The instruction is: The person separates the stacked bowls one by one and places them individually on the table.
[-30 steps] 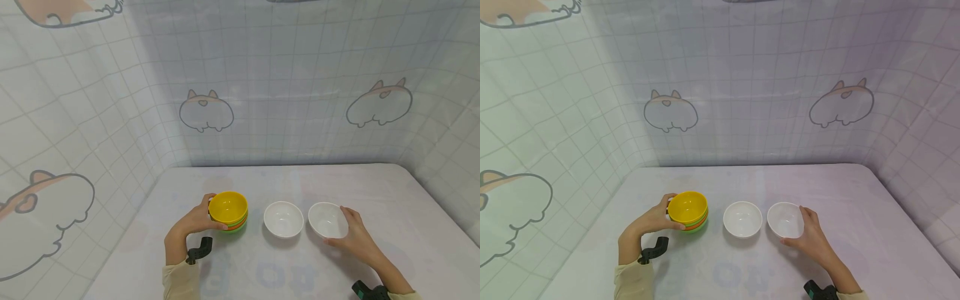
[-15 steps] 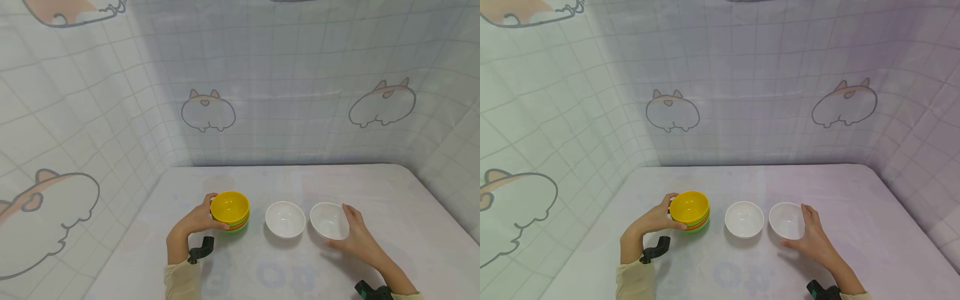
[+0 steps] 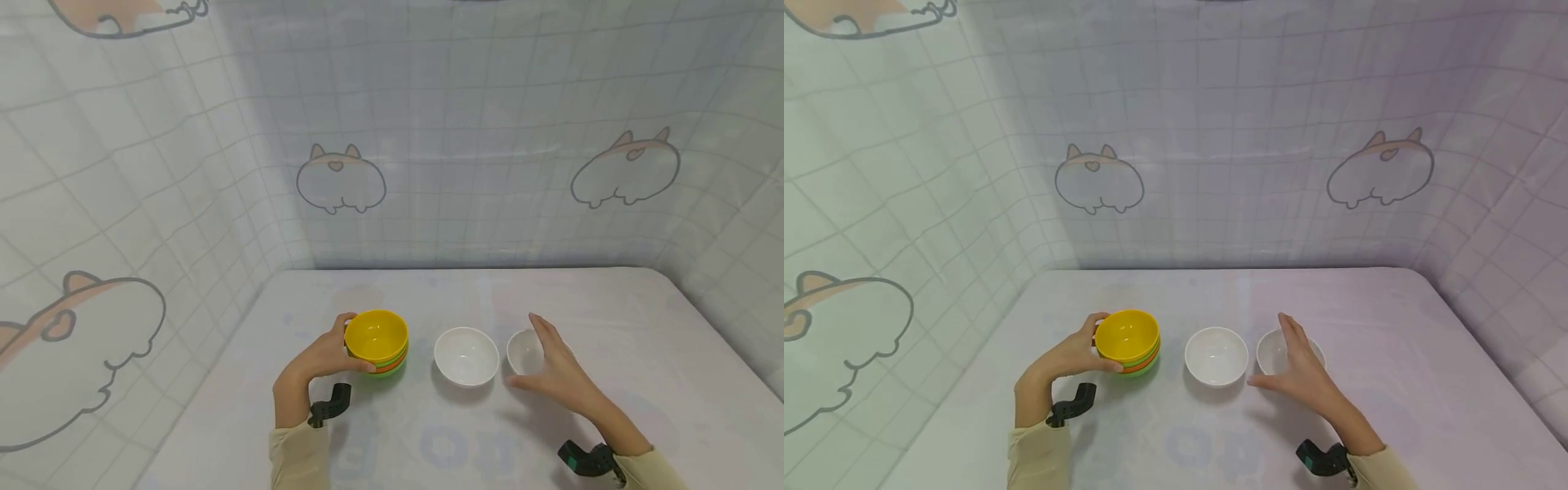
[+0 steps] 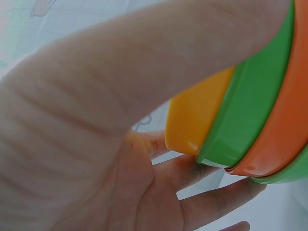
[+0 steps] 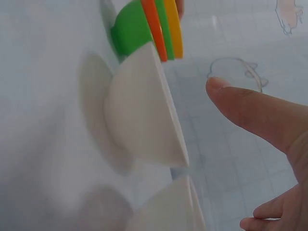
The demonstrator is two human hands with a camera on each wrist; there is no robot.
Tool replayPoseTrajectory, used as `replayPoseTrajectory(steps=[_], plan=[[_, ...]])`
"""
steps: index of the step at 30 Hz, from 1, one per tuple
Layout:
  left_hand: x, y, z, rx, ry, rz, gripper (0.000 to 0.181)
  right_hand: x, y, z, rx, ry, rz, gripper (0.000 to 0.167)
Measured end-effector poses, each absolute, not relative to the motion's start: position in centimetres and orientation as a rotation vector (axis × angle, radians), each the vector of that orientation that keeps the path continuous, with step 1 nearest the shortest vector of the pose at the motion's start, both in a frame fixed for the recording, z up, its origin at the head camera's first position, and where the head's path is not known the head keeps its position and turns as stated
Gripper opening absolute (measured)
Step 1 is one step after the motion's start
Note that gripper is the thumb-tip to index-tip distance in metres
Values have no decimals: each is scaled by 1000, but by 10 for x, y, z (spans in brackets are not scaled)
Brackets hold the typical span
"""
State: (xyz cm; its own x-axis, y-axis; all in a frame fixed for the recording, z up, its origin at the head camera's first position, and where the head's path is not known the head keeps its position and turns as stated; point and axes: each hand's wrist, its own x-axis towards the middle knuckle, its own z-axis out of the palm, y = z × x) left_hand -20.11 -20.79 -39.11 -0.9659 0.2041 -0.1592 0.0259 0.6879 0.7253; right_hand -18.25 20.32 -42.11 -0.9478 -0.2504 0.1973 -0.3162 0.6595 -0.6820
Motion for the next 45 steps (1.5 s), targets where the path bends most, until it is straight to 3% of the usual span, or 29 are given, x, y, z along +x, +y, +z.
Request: replayPoseTrajectory(steps=[45], plan=[[-192,-203,-395,186,2702,1142,108,-224,51,-403,917,-2723,1419,114]])
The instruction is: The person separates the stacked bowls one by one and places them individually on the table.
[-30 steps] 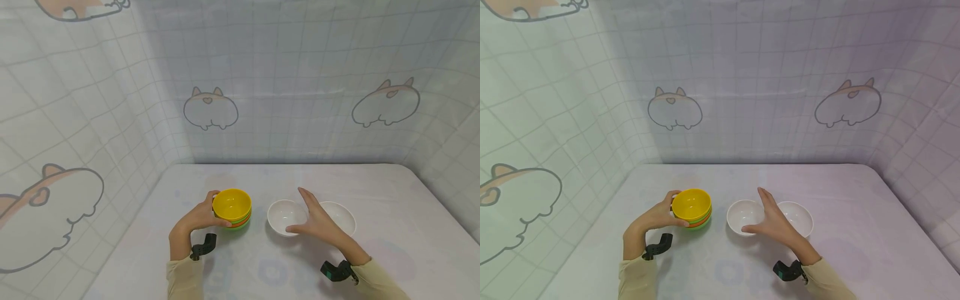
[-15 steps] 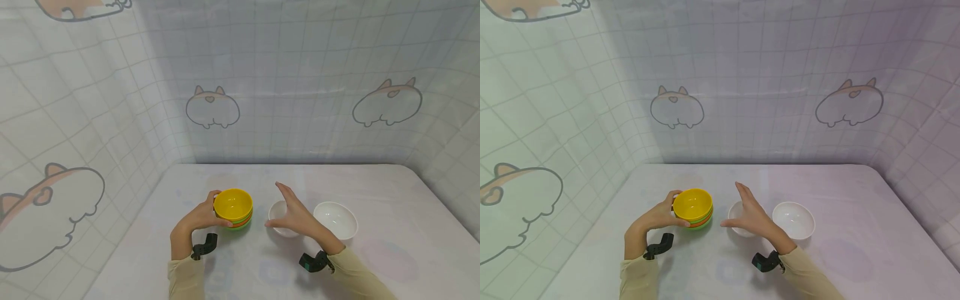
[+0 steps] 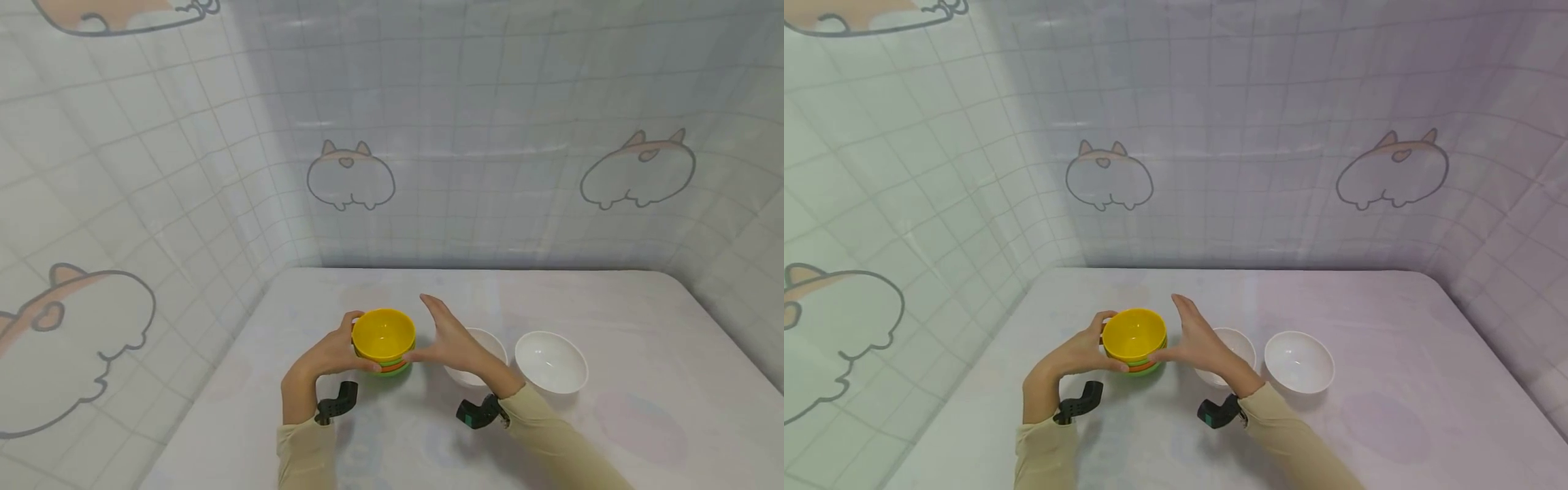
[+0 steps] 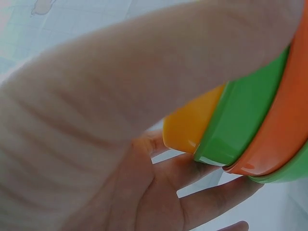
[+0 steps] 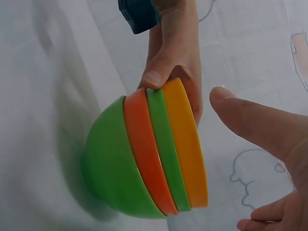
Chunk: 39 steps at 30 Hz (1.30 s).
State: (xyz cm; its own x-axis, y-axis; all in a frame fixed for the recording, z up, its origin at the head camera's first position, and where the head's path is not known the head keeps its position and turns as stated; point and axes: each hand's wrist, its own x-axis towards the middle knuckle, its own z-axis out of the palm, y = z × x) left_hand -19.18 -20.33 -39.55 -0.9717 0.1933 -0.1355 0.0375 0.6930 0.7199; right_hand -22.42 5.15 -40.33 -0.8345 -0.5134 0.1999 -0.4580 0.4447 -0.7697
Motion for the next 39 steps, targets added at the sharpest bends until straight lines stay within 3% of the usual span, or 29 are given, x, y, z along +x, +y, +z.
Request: replayPoseTrajectory(steps=[19,28,39], plan=[[-190,-201,-396,225,2735,1129,108,-240,21,-418,-921,2456,-1276,112],[-192,-202,-397,239,2741,1116,108,-246,16,-419,-1117,2289,-1377,83],[-191,-200,-394,219,2745,1106,106,-243,16,-418,-999,2348,-1419,97]])
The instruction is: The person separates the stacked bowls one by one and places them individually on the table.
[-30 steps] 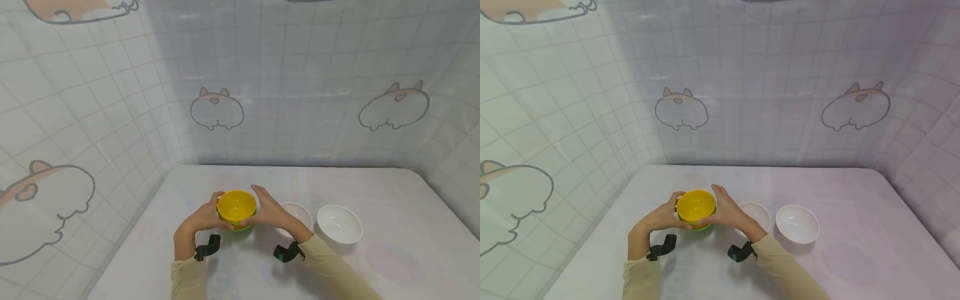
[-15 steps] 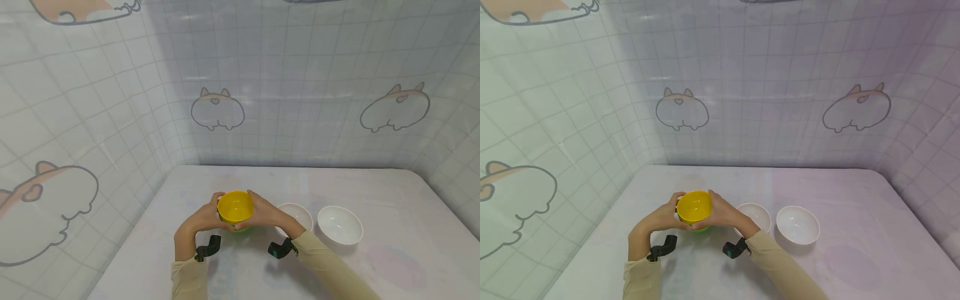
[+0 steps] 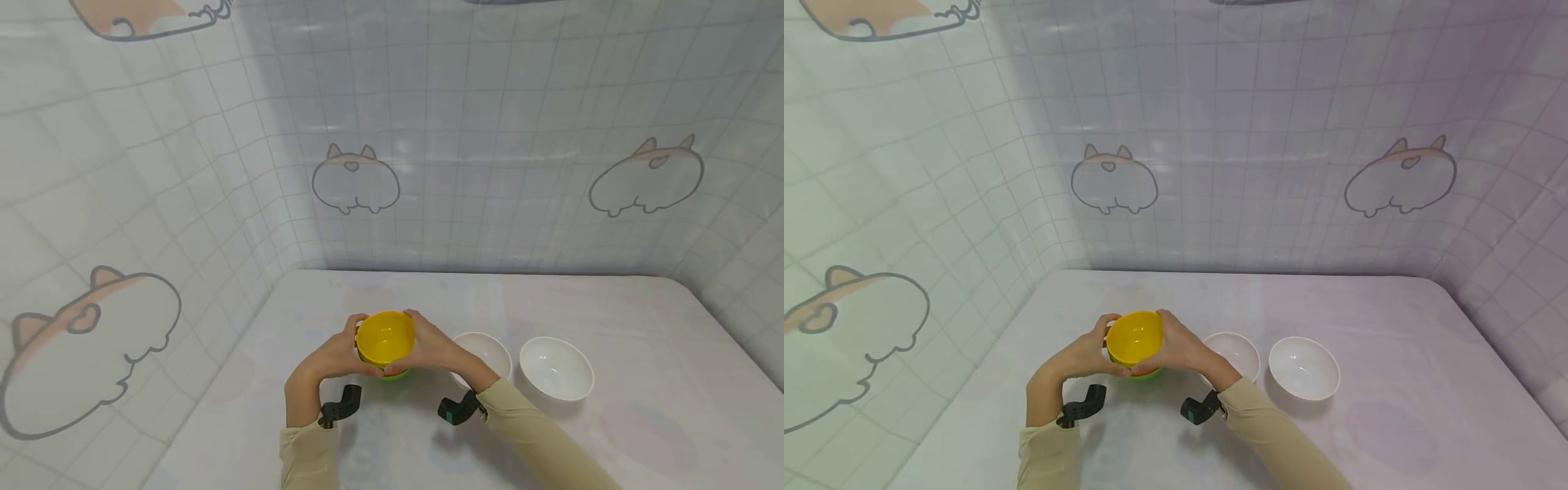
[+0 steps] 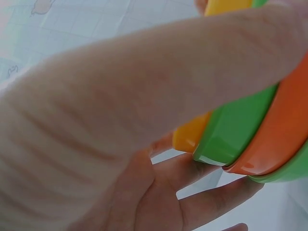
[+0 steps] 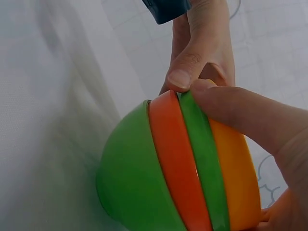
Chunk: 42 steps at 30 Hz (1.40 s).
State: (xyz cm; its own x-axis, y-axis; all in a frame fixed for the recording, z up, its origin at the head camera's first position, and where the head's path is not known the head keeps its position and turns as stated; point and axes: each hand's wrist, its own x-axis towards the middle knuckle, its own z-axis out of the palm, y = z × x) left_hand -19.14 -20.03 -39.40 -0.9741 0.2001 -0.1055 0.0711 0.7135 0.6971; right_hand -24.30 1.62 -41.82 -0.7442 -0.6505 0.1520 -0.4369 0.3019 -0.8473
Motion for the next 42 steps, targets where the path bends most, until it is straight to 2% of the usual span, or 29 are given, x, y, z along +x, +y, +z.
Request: replayPoseTrajectory(steps=[7,20,42], plan=[[-193,-199,-393,225,2727,1122,105,-242,17,-417,-1002,2373,-1446,100],[-196,-201,-392,206,2716,1098,109,-239,27,-405,-1021,2432,-1445,98],[-194,-205,-393,135,2713,1067,106,-226,62,-385,-798,2563,-1543,108]])
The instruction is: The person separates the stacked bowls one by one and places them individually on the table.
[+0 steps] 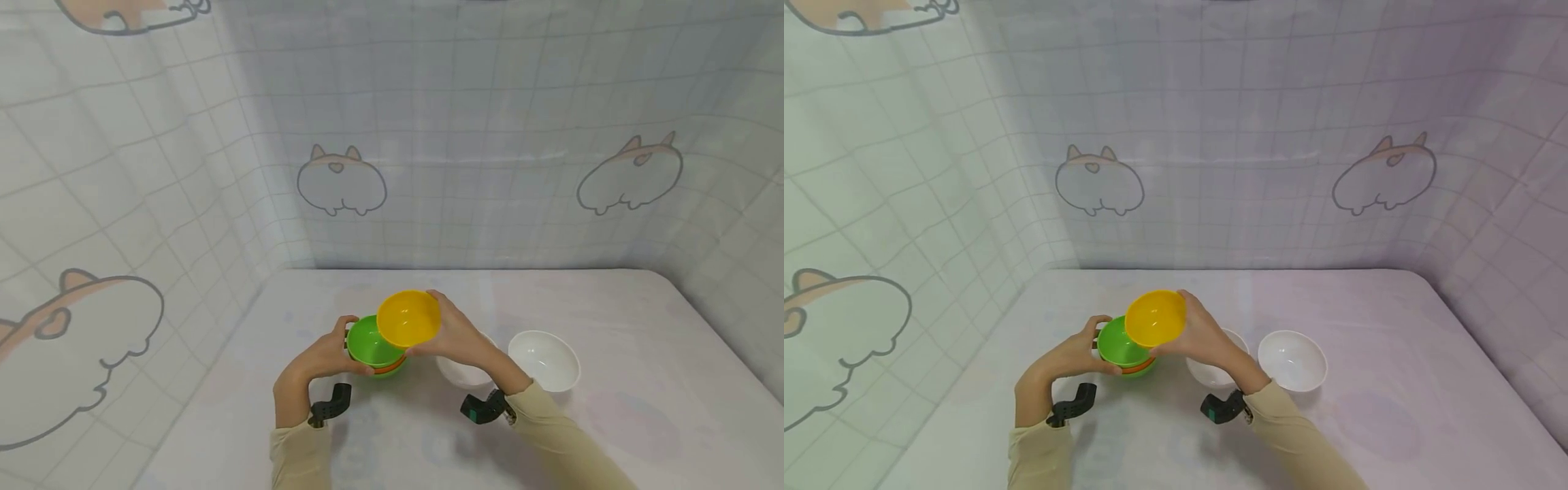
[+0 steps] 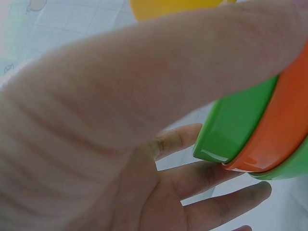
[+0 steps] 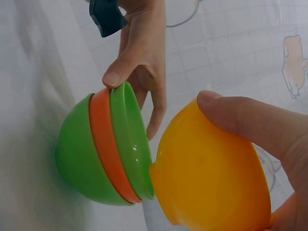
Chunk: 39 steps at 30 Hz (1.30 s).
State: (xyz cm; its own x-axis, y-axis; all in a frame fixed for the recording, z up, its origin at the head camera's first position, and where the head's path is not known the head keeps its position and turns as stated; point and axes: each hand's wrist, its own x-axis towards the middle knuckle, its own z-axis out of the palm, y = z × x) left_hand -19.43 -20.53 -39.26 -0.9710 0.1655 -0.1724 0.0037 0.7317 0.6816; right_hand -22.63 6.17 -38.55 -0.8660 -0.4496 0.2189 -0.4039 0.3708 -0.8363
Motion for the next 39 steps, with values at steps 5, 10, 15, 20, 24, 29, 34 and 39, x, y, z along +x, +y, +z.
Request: replayPoseTrajectory(steps=[5,10,15,20,24,29,34,39], plan=[[-193,-205,-391,133,2720,1052,106,-221,73,-383,-735,2581,-1536,112],[-192,-205,-390,140,2729,1042,106,-216,84,-380,-682,2606,-1528,113],[-192,-206,-391,154,2737,1037,106,-214,95,-380,-632,2610,-1525,112],[-192,-207,-390,150,2738,1038,105,-212,106,-383,-587,2638,-1490,114],[-191,-207,-390,154,2739,1034,106,-211,114,-385,-560,2677,-1452,116],[-192,-207,-390,162,2739,1035,106,-210,125,-386,-553,2705,-1445,113],[-191,-207,-390,156,2740,1032,106,-208,139,-389,-533,2732,-1446,110],[-190,-207,-389,150,2744,1023,106,-206,154,-390,-506,2751,-1456,111]])
